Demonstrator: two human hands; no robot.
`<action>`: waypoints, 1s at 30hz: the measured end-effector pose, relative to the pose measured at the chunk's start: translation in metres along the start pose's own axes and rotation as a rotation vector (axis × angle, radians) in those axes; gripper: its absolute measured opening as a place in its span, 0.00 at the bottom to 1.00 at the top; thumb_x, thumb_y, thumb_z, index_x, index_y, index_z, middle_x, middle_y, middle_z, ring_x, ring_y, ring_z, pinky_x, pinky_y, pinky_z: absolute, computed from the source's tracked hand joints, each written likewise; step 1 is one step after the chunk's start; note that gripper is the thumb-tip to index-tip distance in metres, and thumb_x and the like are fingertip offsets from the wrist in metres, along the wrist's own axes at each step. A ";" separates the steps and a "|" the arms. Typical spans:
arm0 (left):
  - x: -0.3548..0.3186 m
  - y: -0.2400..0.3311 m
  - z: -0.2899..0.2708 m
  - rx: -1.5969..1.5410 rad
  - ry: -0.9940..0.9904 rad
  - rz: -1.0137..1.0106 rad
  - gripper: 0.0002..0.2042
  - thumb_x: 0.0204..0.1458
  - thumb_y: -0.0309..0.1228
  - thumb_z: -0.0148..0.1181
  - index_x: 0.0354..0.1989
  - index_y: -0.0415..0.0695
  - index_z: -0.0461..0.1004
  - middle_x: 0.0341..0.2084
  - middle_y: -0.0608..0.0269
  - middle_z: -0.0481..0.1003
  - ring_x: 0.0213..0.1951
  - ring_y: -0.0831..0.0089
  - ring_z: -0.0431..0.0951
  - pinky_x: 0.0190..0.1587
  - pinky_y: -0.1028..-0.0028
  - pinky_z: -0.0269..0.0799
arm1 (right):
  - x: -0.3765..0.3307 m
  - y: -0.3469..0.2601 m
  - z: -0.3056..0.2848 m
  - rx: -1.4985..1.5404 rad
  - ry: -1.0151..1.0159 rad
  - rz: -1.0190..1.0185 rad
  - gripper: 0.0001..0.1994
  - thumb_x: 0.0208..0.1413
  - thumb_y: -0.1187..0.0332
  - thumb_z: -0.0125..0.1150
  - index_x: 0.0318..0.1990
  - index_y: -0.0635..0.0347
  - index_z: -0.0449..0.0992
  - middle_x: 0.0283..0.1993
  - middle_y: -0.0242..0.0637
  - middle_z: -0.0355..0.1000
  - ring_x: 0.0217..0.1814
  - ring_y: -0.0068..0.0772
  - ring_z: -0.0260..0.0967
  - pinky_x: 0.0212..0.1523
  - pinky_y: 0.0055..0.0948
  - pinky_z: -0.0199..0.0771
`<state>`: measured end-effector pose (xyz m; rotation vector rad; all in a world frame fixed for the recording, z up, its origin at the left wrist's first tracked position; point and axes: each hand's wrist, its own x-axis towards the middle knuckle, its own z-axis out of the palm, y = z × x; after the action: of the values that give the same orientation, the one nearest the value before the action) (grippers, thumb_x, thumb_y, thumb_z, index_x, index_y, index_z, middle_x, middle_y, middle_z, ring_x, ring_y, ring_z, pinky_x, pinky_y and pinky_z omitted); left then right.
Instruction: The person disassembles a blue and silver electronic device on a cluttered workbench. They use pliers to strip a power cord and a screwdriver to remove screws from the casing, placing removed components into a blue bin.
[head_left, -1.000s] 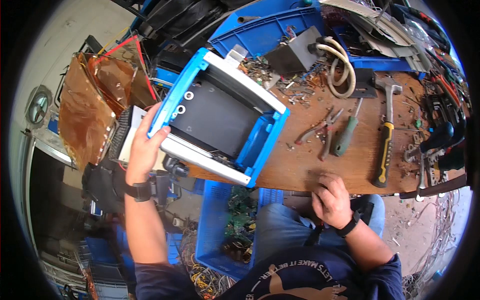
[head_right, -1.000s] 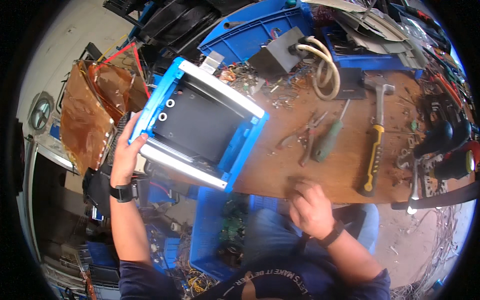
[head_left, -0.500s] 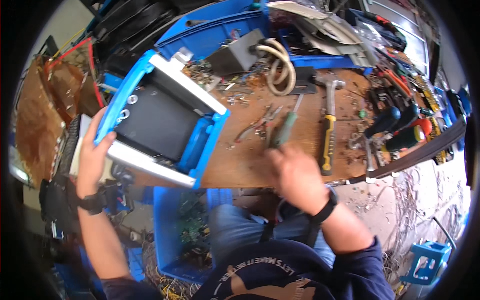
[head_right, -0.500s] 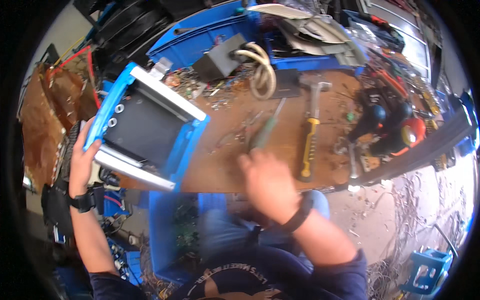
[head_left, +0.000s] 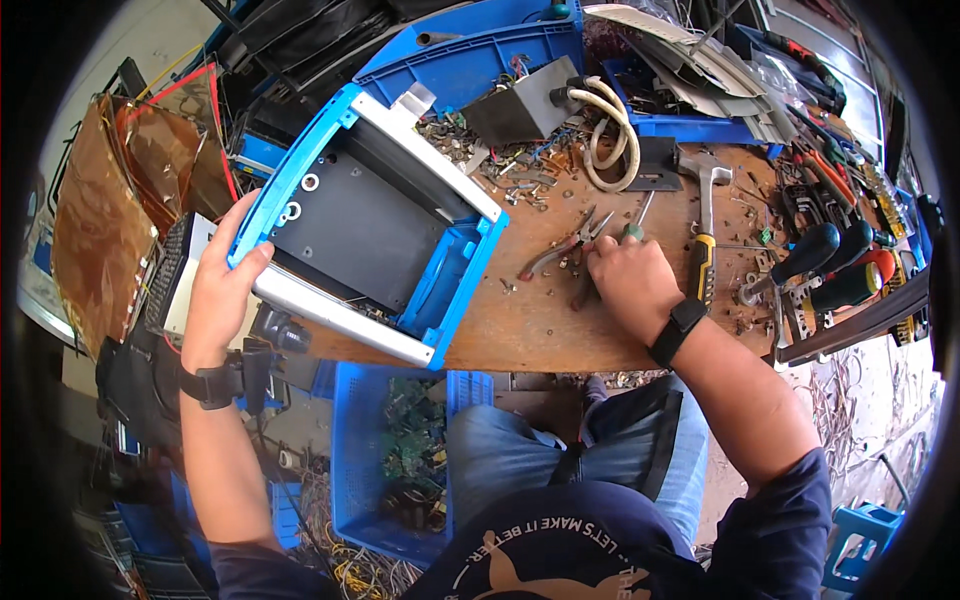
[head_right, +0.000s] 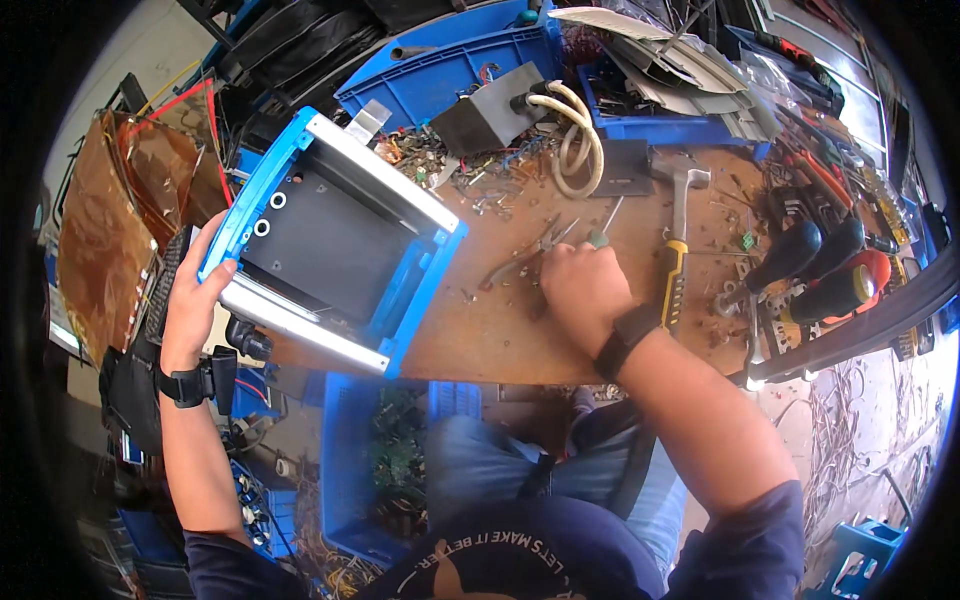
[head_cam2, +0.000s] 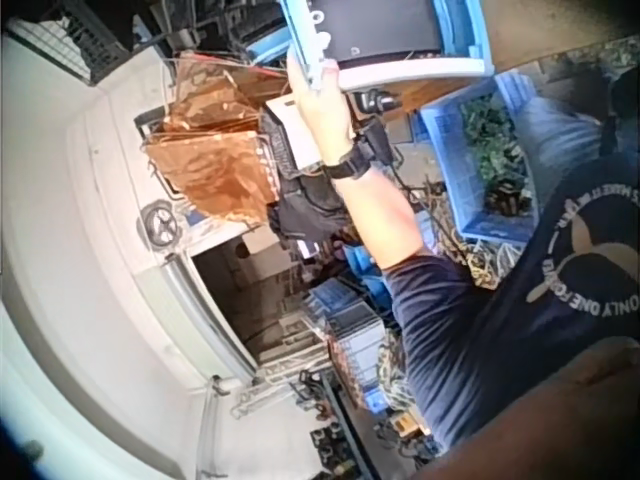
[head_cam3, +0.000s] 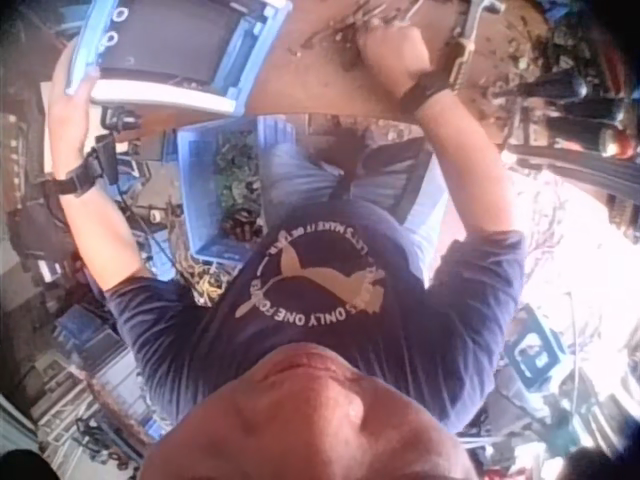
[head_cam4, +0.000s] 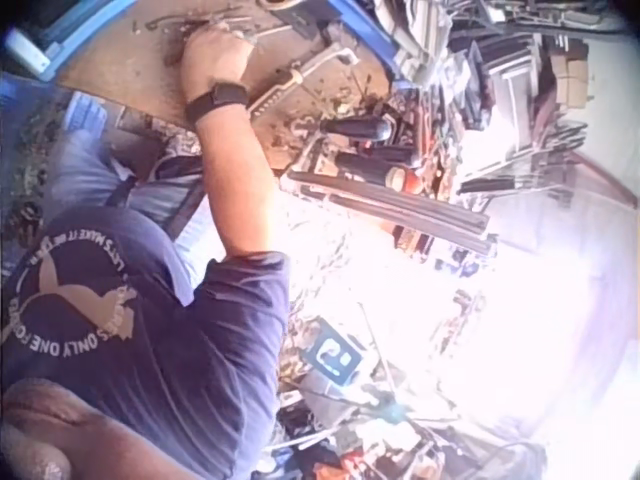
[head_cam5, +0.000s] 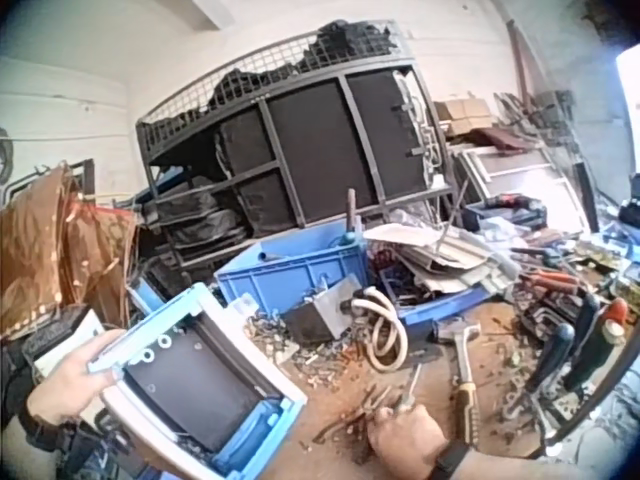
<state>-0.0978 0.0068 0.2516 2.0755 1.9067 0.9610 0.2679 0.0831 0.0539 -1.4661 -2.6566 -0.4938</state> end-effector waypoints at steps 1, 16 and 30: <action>0.002 0.000 -0.002 -0.003 -0.003 -0.011 0.26 0.53 0.26 0.56 0.63 0.40 0.63 0.49 0.58 0.71 0.48 0.74 0.70 0.53 0.77 0.64 | -0.001 0.002 -0.001 0.001 -0.007 -0.002 0.08 0.51 0.71 0.53 0.37 0.60 0.76 0.38 0.37 0.71 0.39 0.36 0.73 0.33 0.34 0.75; -0.012 0.030 0.018 0.007 0.034 -0.018 0.28 0.53 0.22 0.53 0.65 0.38 0.60 0.55 0.57 0.68 0.54 0.72 0.70 0.58 0.75 0.61 | -0.085 -0.008 -0.098 1.142 0.927 0.387 0.19 0.40 0.75 0.67 0.43 0.69 0.73 0.36 0.43 0.75 0.34 0.33 0.75 0.36 0.27 0.74; -0.030 0.050 0.041 0.145 0.082 0.121 0.28 0.50 0.18 0.51 0.63 0.35 0.61 0.58 0.51 0.66 0.57 0.66 0.69 0.60 0.70 0.61 | -0.050 -0.089 -0.028 1.997 0.144 0.665 0.17 0.48 0.68 0.66 0.43 0.70 0.73 0.32 0.42 0.75 0.33 0.28 0.72 0.36 0.28 0.73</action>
<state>-0.0327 -0.0173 0.2355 2.2900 1.9647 0.9732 0.2187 -0.0100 0.0477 -1.0493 -1.0270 1.4792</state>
